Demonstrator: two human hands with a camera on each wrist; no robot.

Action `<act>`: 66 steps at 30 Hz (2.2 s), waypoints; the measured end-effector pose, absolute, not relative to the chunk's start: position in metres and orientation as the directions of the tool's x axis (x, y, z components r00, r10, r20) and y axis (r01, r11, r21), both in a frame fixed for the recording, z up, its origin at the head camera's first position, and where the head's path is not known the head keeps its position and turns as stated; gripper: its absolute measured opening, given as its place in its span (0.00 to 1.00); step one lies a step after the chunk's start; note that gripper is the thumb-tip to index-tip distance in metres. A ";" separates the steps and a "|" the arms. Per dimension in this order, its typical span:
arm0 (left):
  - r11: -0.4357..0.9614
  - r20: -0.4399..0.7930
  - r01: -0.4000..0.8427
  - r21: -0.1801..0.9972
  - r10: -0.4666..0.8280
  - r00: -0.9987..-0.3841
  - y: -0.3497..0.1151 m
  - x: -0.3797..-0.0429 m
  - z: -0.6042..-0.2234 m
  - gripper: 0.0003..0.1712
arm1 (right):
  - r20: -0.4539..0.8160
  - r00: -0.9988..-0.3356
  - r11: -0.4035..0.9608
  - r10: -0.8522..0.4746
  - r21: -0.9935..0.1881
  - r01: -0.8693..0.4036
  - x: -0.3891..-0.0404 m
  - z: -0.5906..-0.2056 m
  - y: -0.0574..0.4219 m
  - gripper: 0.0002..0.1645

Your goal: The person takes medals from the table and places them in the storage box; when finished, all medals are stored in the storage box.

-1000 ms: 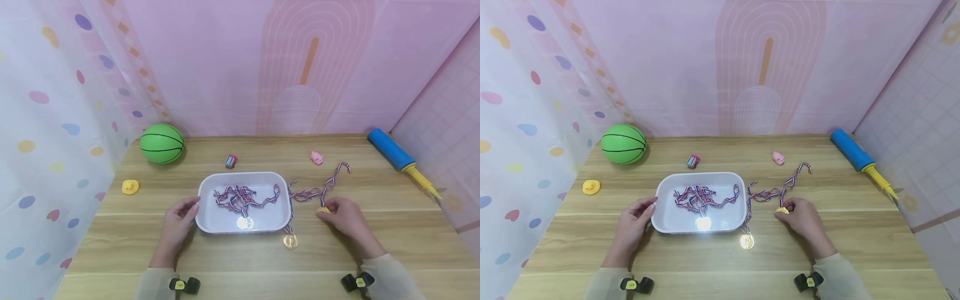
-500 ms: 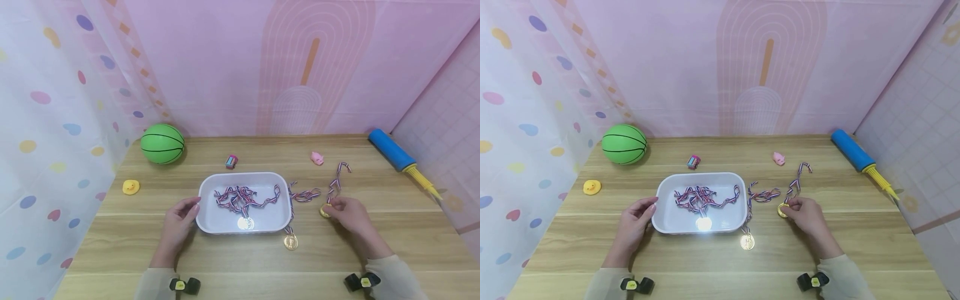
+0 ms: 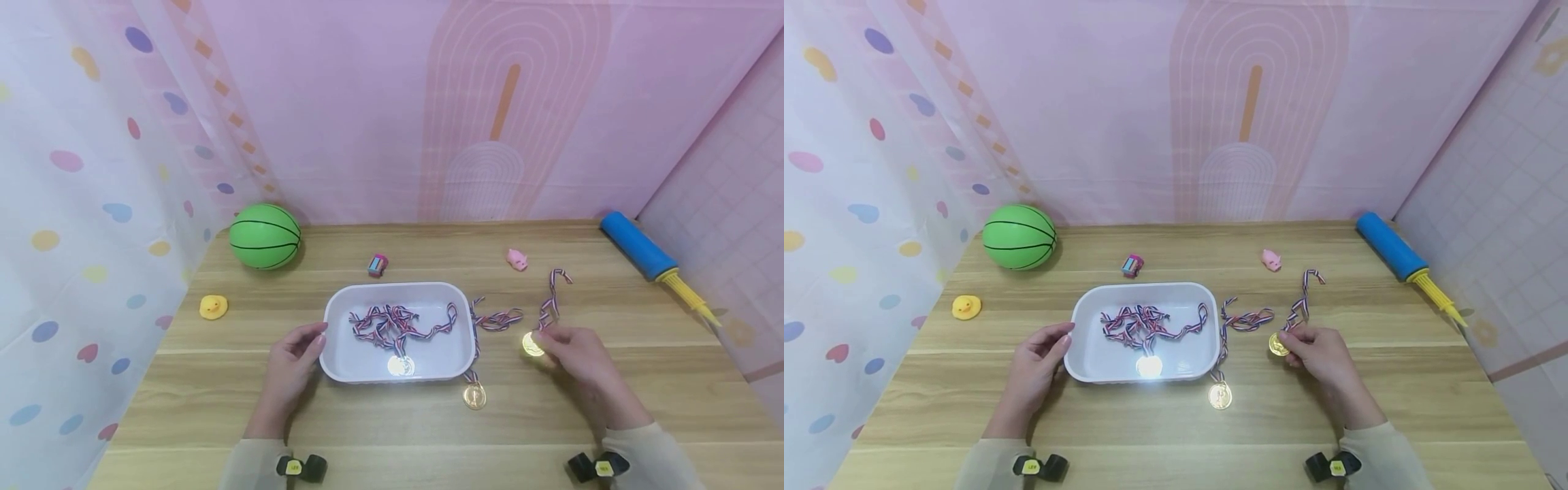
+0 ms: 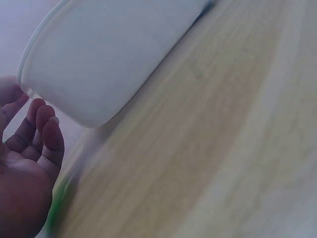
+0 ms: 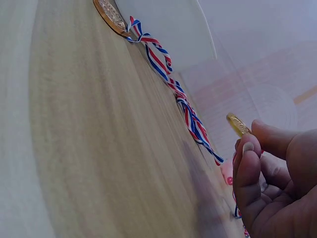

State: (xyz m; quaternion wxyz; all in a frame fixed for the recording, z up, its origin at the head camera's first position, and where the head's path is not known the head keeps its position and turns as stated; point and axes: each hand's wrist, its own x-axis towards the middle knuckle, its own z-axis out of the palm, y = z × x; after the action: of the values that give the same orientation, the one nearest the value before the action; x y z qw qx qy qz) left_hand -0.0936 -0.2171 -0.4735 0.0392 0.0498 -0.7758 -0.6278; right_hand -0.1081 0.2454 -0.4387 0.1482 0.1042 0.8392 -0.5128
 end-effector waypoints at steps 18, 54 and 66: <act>0.211 0.003 -0.024 0.977 -0.124 -0.992 -0.217 -0.093 -0.472 0.18 | -0.213 -0.965 0.267 0.154 -0.931 0.248 -0.103 -0.417 0.238 0.30; 0.173 -0.005 -0.027 0.985 -0.126 -0.992 -0.215 -0.093 -0.469 0.18 | 0.112 -0.993 -0.310 -0.035 -0.946 -0.096 -0.093 -0.317 0.217 0.07; 0.168 0.016 -0.006 0.986 -0.128 -0.992 -0.217 -0.094 -0.472 0.18 | 0.159 -0.972 -0.299 -0.174 -0.949 -0.101 -0.098 -0.275 0.166 0.05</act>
State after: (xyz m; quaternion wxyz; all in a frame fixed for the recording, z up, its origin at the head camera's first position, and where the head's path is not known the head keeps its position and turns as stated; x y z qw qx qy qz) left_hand -0.0939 -0.2165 -0.4722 0.0475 0.0439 -0.7627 -0.6435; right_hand -0.0979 0.1655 -0.2749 0.0230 -0.1165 0.5914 -0.7976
